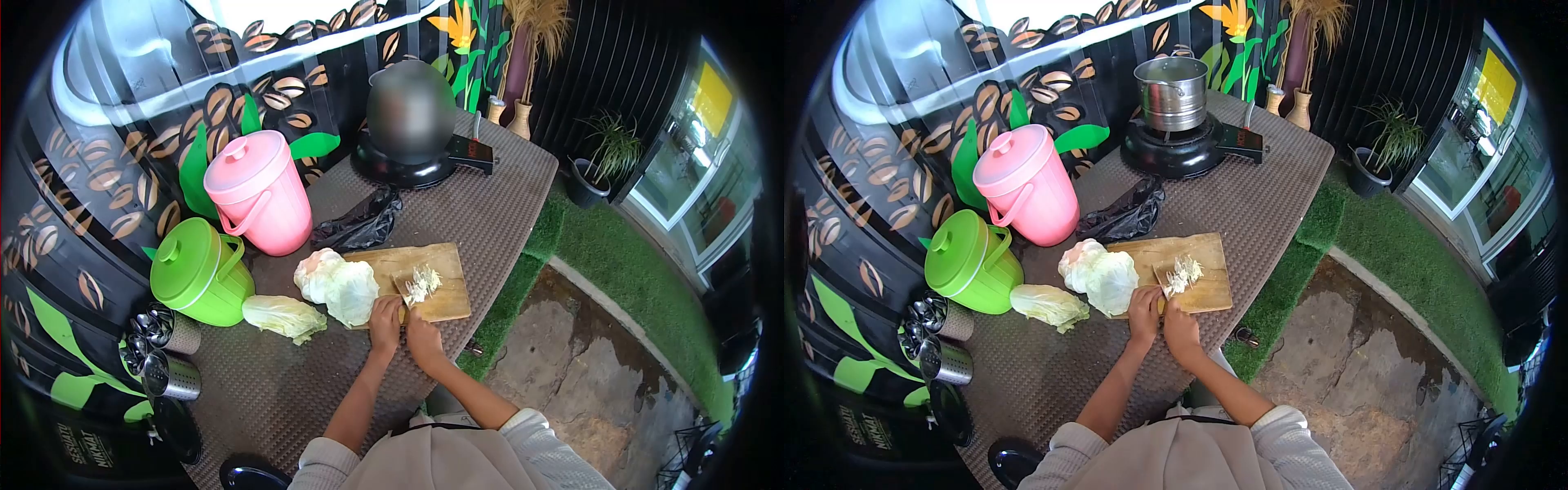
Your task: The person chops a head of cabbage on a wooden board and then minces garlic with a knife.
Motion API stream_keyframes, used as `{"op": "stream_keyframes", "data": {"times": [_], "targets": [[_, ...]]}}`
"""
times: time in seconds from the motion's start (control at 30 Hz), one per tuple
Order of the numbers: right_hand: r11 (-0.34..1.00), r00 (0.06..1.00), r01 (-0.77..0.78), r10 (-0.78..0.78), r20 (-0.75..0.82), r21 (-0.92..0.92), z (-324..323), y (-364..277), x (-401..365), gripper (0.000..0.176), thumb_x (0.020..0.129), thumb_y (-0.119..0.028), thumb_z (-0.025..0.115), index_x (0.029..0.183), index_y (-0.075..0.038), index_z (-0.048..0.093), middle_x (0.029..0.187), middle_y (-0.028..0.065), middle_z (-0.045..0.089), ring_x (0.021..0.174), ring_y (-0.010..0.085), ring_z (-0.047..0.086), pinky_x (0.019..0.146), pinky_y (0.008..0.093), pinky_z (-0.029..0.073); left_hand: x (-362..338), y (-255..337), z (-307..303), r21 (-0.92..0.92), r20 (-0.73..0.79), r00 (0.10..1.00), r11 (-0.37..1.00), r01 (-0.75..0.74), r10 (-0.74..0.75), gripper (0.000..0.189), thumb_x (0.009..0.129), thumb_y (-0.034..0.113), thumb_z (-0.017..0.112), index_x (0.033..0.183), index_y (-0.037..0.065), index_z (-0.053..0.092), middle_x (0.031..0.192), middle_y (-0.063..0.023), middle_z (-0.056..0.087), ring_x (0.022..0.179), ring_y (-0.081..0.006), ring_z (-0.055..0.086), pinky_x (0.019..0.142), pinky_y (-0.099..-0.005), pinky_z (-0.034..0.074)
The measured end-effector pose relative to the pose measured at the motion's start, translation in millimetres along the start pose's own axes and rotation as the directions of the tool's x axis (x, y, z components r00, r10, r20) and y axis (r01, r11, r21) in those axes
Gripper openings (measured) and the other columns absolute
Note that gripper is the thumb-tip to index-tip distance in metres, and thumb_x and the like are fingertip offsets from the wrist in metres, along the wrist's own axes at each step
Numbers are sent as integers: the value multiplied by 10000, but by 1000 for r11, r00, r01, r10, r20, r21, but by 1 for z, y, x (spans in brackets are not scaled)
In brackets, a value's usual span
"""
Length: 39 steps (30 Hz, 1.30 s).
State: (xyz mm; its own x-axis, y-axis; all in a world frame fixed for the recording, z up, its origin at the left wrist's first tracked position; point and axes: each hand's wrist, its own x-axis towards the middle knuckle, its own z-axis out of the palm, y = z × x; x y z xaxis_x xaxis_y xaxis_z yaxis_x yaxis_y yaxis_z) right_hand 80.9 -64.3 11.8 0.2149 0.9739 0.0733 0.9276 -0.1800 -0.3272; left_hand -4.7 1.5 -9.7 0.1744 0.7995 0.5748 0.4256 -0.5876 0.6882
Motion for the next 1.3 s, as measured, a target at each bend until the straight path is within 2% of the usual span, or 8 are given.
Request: {"op": "stream_keyframes", "data": {"times": [0.07, 0.13, 0.43, 0.67, 0.83, 1.03, 1.17, 1.3], "targets": [[998, 995, 48, -51, -82, -35, 13, 5, 7, 275, 855, -103, 554, 1061, 51, 454, 753, 200, 662, 727, 339, 699, 557, 389, 568, 1, 0, 0, -7, -4, 1000, 1000, 3, -3, 125, 865, 26, 600, 941, -21, 688, 960, -135, 676, 934, -304, 614, 836, -382, 499], [998, 997, 14, -19, 78, 64, 1, 9, 19, 301, 867, -123, 547, 1087, 49, 435, 743, 198, 659, 721, 345, 696, 556, 400, 565, -1, 0, 0, -18, -3, 1000, 1000, 6, -7, 122, 862, 24, 603, 936, -21, 688, 959, -138, 678, 931, -307, 618, 834, -384, 500], [984, 992, -112, 104, 64, 137, -8, -1, 5, 266, 897, -162, 524, 1053, 32, 430, 756, 258, 649, 718, 431, 663, 621, 493, 545, 1, -2, 0, -30, -18, 1000, 1000, -1, 1, 119, 850, 6, 615, 932, -31, 691, 981, -150, 685, 947, -311, 635, 842, -376, 509], [985, 993, -48, 28, 118, 165, -15, 10, 16, 253, 912, -189, 509, 1050, 11, 440, 755, 250, 661, 712, 410, 674, 603, 491, 550, -3, -5, 0, -50, -15, 999, 998, 31, -32, 123, 836, -32, 616, 931, -26, 693, 988, -150, 689, 941, -309, 644, 836, -378, 514], [961, 975, -191, 161, 153, 202, -4, 2, 6, 261, 937, -206, 493, 1050, 21, 431, 804, 291, 645, 761, 452, 652, 675, 525, 529, 1, -3, 0, -19, -37, 999, 1000, -22, 22, 116, 846, -7, 614, 929, -21, 694, 984, -146, 690, 930, -301, 650, 828, -376, 517], [976, 985, -67, 32, 168, 208, -23, 11, 22, 271, 920, -177, 492, 1068, 37, 417, 781, 286, 643, 772, 478, 643, 701, 551, 525, -2, -5, 1, -48, -18, 999, 998, 46, -47, 132, 819, -39, 624, 929, -21, 696, 967, -148, 692, 931, -303, 653, 828, -375, 518], [964, 989, -130, 108, 102, 232, -14, -3, 3, 258, 910, -151, 500, 1057, 46, 422, 770, 262, 649, 717, 425, 664, 652, 506, 546, 1, -3, -1, -58, -33, 999, 998, 11, -13, 136, 818, -37, 619, 929, -22, 696, 971, -149, 691, 933, -314, 650, 827, -379, 517], [997, 998, -57, 56, 18, 54, 14, -1, 9, 227, 902, -129, 504, 1041, 31, 422, 742, 204, 667, 693, 361, 688, 593, 440, 565, -2, -6, -2, -12, -16, 1000, 1000, 18, -18, 133, 822, -36, 610, 924, -23, 696, 977, -152, 690, 936, -320, 646, 829, -381, 515]]}}
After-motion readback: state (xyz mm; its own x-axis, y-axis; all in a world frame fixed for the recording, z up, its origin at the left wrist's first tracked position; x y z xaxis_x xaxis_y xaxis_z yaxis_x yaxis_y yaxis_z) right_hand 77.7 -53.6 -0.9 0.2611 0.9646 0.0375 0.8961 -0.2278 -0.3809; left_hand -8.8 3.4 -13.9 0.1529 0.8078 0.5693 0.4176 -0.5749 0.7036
